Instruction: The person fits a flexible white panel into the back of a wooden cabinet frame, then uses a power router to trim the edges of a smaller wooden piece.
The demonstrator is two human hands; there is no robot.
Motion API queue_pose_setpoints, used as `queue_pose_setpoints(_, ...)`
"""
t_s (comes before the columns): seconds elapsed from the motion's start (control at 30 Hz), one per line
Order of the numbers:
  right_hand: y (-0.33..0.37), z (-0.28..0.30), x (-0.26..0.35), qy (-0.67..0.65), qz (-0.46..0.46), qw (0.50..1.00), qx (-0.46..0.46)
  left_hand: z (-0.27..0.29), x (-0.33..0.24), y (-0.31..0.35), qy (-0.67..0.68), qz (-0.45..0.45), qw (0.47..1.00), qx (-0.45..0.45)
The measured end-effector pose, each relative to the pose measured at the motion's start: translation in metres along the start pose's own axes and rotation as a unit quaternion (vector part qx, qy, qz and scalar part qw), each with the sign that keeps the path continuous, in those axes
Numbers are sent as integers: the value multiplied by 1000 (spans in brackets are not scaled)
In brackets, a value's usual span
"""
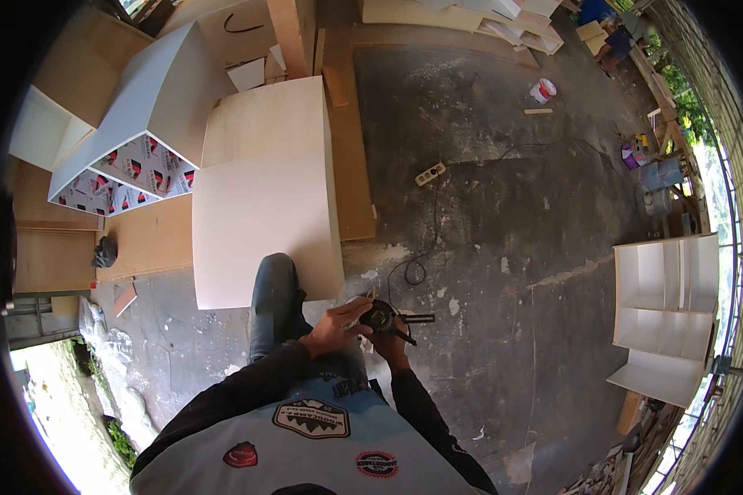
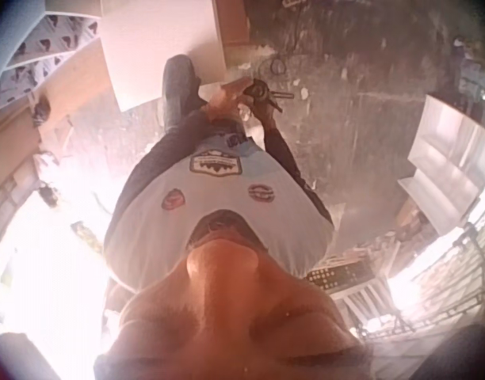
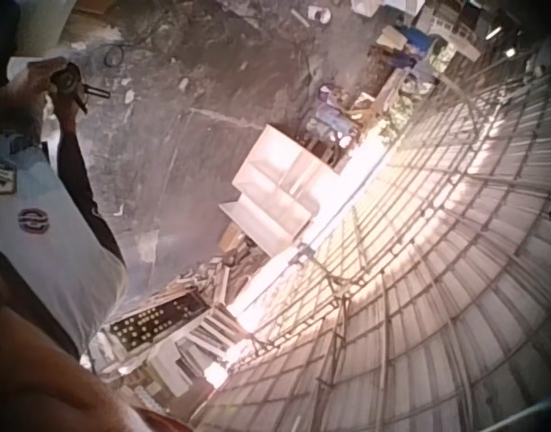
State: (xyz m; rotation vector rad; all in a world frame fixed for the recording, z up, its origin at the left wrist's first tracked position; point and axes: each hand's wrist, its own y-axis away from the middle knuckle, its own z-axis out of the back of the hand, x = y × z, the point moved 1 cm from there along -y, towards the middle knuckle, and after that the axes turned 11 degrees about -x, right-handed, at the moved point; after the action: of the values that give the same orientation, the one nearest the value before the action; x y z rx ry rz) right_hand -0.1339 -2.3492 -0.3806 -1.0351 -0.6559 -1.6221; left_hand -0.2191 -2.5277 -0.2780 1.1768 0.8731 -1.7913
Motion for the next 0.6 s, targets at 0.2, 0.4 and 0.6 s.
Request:
queue_pose_setpoints(0.2, -17, 7, 3, -5, 2, 1000, 12, -3, 2, -11, -58, -82, 995, -12)
queue_pose_setpoints(0.4, -23, 7, 11, -44, -27, 998, 34, -2, 15, -4, -54, -54, 997, -27)
queue_pose_setpoints(0.6, -36, 4, 9, -27, -46, 993, 102, 6, 16, -8, -50, 40, 989, -134)
